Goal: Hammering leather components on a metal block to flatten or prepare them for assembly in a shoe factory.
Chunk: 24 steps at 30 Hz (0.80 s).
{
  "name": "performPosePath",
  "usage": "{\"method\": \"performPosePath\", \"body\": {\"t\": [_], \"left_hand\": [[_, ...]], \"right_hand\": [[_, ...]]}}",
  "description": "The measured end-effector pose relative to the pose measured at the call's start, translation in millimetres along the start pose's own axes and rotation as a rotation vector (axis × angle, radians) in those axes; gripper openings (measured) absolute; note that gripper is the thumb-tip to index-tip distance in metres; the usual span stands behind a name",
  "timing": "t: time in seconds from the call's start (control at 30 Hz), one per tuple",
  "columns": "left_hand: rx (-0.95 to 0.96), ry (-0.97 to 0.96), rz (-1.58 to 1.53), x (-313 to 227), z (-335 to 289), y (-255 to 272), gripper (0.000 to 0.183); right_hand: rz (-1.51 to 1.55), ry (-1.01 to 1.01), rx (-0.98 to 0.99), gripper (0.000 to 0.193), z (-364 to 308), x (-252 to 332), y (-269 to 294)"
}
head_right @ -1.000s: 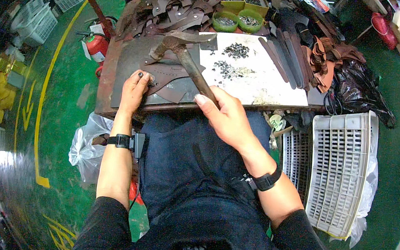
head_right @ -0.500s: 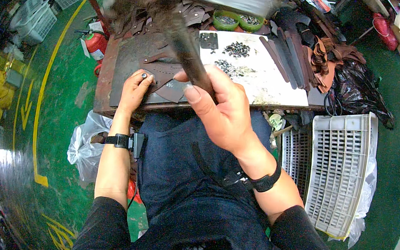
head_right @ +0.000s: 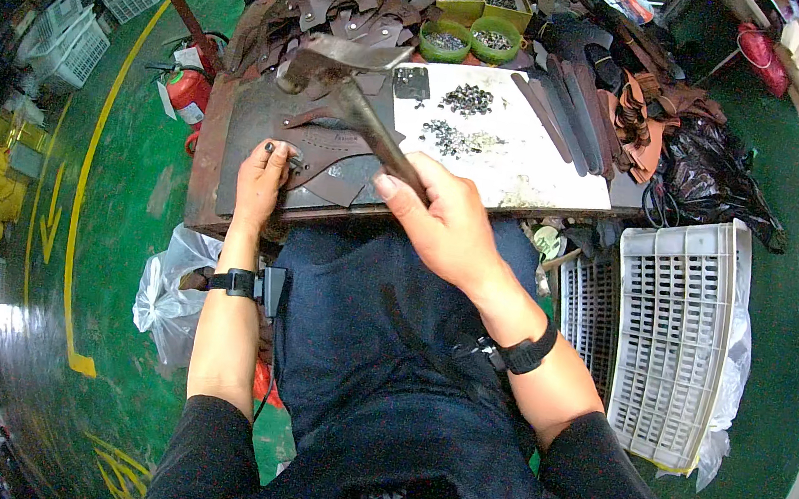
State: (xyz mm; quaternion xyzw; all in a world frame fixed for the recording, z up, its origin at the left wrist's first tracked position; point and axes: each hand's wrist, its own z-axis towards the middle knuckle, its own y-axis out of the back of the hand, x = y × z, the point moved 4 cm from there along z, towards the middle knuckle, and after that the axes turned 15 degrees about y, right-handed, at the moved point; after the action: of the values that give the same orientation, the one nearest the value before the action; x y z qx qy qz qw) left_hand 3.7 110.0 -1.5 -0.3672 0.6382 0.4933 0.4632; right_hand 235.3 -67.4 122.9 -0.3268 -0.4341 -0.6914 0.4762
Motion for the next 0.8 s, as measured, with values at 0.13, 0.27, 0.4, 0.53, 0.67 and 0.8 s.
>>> {"method": "performPosePath", "body": {"t": [0.13,0.27,0.4,0.53,0.67,0.8], "left_hand": [[-0.126,-0.568,0.390,-28,-16,-15,0.020],[-0.012,-0.563,0.686,-34,-28,-27,0.018],[-0.108,-0.516,0.681,-24,-37,-4,0.018],[-0.078,-0.494,0.670,-16,-39,8,0.016],[-0.113,-0.483,0.651,-18,-37,3,0.016],[-0.105,-0.475,0.631,-23,-37,-3,0.017]], "right_hand": [[-0.110,0.020,-0.035,0.027,-1,13,27],[-0.065,-0.147,-0.085,0.030,-26,-28,34],[0.012,-0.293,-0.059,0.030,-37,-28,43],[0.196,0.048,-0.221,0.033,-17,38,44],[0.339,0.432,-0.393,0.035,-12,31,30],[-0.503,0.009,0.031,0.033,-44,-103,-1]]}}
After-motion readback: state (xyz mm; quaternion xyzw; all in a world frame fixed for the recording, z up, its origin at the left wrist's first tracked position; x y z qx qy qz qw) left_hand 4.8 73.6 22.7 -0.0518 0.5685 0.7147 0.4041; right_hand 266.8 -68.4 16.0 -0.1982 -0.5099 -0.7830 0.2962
